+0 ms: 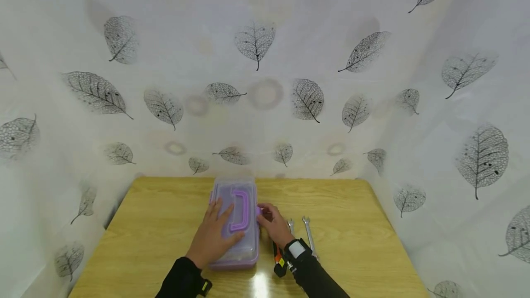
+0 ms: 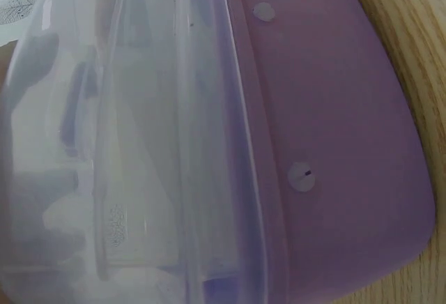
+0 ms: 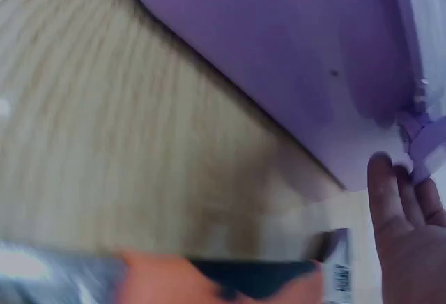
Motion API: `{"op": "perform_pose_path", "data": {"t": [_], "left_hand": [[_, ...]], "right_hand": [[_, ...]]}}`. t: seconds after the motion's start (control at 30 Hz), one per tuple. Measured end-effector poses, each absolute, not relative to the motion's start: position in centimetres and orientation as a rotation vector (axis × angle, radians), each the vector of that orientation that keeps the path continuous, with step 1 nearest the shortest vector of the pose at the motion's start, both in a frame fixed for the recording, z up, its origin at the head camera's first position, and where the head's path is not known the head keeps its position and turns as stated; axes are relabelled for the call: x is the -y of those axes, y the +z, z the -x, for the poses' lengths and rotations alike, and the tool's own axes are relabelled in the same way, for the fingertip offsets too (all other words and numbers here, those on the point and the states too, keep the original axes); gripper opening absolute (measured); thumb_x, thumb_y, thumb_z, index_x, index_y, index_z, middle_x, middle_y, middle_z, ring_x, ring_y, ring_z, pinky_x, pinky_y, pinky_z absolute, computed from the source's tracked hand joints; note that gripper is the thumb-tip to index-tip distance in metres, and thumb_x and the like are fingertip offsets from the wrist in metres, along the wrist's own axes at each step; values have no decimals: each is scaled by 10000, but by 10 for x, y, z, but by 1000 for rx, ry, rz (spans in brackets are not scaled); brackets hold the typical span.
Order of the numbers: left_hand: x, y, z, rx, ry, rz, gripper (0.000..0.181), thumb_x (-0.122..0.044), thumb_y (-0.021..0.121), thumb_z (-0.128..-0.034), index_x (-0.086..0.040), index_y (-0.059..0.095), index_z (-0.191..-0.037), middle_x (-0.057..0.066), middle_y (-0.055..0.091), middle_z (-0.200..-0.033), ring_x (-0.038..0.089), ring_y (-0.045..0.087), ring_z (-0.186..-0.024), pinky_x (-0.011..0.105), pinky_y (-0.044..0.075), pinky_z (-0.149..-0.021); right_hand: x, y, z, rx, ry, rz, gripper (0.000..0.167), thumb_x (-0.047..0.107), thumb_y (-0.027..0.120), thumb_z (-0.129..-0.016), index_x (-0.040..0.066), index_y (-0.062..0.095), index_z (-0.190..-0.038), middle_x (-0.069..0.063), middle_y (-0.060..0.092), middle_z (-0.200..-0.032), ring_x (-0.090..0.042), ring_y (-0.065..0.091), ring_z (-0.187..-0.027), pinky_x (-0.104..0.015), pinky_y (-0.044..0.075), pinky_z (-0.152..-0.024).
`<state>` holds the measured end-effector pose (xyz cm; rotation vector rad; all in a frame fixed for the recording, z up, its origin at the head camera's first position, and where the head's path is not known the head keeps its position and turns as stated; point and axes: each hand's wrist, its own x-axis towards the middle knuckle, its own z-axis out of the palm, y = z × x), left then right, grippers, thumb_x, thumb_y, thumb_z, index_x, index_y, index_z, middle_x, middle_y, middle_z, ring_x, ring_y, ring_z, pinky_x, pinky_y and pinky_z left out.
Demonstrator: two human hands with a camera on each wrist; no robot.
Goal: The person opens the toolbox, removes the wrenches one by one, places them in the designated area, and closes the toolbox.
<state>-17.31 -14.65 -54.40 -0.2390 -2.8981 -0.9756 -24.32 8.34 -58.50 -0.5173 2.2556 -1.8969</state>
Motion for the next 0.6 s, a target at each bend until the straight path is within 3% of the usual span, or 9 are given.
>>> {"op": "perform_pose_path", "data": {"t": [0.1,0.27,0.43,0.6], "left_hand": [[147,-545,170,2926,-952,241,931,-706,645,-903,-153,396,-1609,199,136,-1714,424,77,-1580,697,289,-1177],[148,-547,169,2896,-885,269,924,-695,657,-900,-143,412,-1600,228,157,-1702,445,111,-1570,691,335,-1155],[149,-552,170,2865,-890,279,905,-673,666,-908,-123,433,-1588,261,197,-1683,477,140,-1556,710,340,-1139],[151,-558,169,2869,-954,277,840,-625,638,-953,-94,447,-1575,279,206,-1674,488,155,-1549,731,299,-1149]], "right_hand": [[-80,-580,231,-2133,-2017,397,362,57,619,-1035,-97,553,-1355,-219,608,-1124,-133,598,-970,-328,590,-900],[-73,-598,228,-2045,-2096,317,397,78,568,-1068,-105,525,-1417,-218,628,-1277,-92,612,-1066,-234,549,-923],[-74,-620,237,-2057,-1983,313,468,163,531,-1099,-46,466,-1512,-212,628,-1353,-190,645,-1156,-310,567,-974],[-84,-615,245,-2348,-1673,515,437,234,544,-1096,-36,542,-1439,-216,666,-1275,-319,664,-1144,-427,586,-958]]}}
